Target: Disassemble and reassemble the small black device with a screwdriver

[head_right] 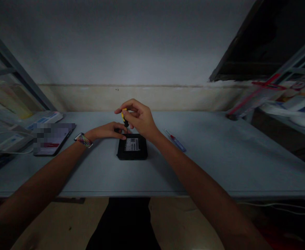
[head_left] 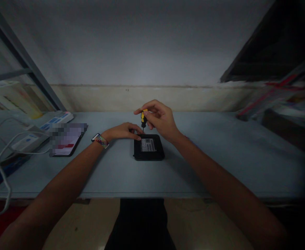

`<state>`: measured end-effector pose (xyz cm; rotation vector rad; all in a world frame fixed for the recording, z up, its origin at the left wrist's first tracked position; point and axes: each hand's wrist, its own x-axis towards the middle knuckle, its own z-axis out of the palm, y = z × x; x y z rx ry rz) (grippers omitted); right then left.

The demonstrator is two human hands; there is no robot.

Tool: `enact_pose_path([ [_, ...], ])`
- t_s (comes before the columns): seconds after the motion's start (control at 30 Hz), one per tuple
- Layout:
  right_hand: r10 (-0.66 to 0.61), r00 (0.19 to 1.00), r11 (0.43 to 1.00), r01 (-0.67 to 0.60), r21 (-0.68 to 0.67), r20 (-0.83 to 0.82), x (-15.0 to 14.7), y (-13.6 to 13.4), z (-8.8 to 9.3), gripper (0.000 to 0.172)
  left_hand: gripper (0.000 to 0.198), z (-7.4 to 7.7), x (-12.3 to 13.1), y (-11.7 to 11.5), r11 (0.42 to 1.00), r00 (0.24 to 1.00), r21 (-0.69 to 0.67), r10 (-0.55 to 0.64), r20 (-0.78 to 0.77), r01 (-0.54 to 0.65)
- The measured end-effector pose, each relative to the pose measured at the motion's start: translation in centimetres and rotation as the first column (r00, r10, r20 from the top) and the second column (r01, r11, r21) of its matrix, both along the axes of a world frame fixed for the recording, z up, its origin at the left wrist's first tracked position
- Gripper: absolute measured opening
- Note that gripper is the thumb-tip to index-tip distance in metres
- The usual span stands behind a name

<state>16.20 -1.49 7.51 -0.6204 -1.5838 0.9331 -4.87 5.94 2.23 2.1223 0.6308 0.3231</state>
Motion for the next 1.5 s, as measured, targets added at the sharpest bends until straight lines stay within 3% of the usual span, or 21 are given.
enact_pose_path([
  [0.13, -0.051, 0.999, 0.999, 0.051, 0.002, 0.000, 0.0, -0.1, -0.1, 0.010, 0.038, 0.3, 0.1, -0.2, 1.000, 1.000, -0.010, -0.002, 0.000, 0.002],
  [0.4, -0.067, 0.997, 0.997, 0.069, 0.029, -0.039, -0.3, -0.3, 0.1, 0.016, 0.040, -0.3, 0.0, 0.1, 1.000, 1.000, 0.000, 0.015, 0.015, -0.015],
  [0.57, -0.054, 0.995, 0.995, 0.046, -0.094, -0.088, -0.7, -0.2, 0.2, 0.046, 0.043, -0.5, -0.1, 0.4, 1.000, 1.000, 0.026, 0.000, 0.004, 0.000],
  [0.67, -0.058, 0.991, 0.988, 0.040, -0.147, -0.121, -0.8, 0.1, 0.0, 0.053, 0.043, -0.4, -0.1, 0.4, 0.999, 1.000, 0.033, -0.001, -0.007, 0.001],
  [0.9, 0.022, 0.997, 0.994, -0.030, -0.104, -0.080, -0.2, -0.1, 0.2, 0.035, 0.044, -0.4, 0.0, 0.2, 1.000, 1.000, -0.015, 0.010, 0.013, -0.010],
  [1.07, 0.011, 1.000, 0.999, -0.010, -0.041, 0.010, 0.2, -0.3, 0.4, 0.020, 0.043, -0.5, 0.0, 0.2, 1.000, 1.000, -0.012, 0.007, 0.005, -0.007],
  [1.3, 0.051, 0.997, 0.997, -0.054, -0.051, -0.064, -0.2, -0.4, 0.4, 0.019, 0.040, -0.6, 0.1, 0.2, 0.999, 1.000, -0.030, 0.027, 0.007, -0.027],
  [1.4, 0.027, 0.998, 0.996, -0.032, -0.085, -0.060, -0.7, -0.2, 0.4, 0.027, 0.039, -0.5, 0.0, 0.1, 0.999, 1.000, -0.027, 0.021, 0.008, -0.021],
  [1.5, 0.019, 0.996, 0.985, -0.033, -0.168, -0.089, -1.0, 0.0, 0.4, 0.049, 0.042, -0.6, 0.0, 0.2, 1.000, 1.000, -0.014, 0.023, -0.003, -0.023],
])
